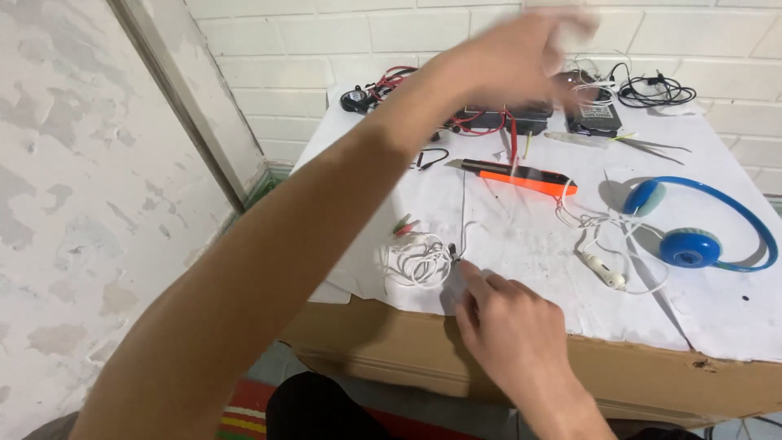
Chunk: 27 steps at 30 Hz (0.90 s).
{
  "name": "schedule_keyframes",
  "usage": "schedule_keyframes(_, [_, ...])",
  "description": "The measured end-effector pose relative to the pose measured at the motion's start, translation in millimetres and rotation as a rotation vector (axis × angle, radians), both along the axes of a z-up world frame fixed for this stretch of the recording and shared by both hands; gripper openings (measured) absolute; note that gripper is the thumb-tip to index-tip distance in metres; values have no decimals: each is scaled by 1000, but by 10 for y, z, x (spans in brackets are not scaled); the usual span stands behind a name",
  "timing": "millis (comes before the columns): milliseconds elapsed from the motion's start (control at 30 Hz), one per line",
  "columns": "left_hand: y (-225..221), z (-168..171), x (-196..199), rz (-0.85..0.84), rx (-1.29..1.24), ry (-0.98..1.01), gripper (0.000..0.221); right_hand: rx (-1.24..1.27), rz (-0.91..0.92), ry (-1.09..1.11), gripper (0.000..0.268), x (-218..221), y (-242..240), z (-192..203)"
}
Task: Preparing and soldering wires to a small electronic component on a repair bench.
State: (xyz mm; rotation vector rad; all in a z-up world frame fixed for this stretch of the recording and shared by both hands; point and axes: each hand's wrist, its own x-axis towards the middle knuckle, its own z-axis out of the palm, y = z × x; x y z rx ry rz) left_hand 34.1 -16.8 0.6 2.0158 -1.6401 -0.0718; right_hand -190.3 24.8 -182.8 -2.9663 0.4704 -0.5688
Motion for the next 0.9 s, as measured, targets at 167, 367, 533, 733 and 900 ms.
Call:
schedule_keyframes(167, [928,-1162,352,321,-79,-308,41,192,-71,8,55,-150,-380,294])
schedule_keyframes(367, [1505,-1701,39,730,328,-86,42,-127,-102,47,32,597,-933,260])
schedule_keyframes(533, [1655,-1711,-93,665,256,-51,39,-403,-105,172,27,981,-1167,313])
schedule_keyframes(733, [1822,-1529,-383,641,254,82,54,315,768,-17,23,1207,-673,585])
schedule_keyframes(900, [1739,-1743,-236,524,142,126,17,119,794,-23,6,1312,-750,274])
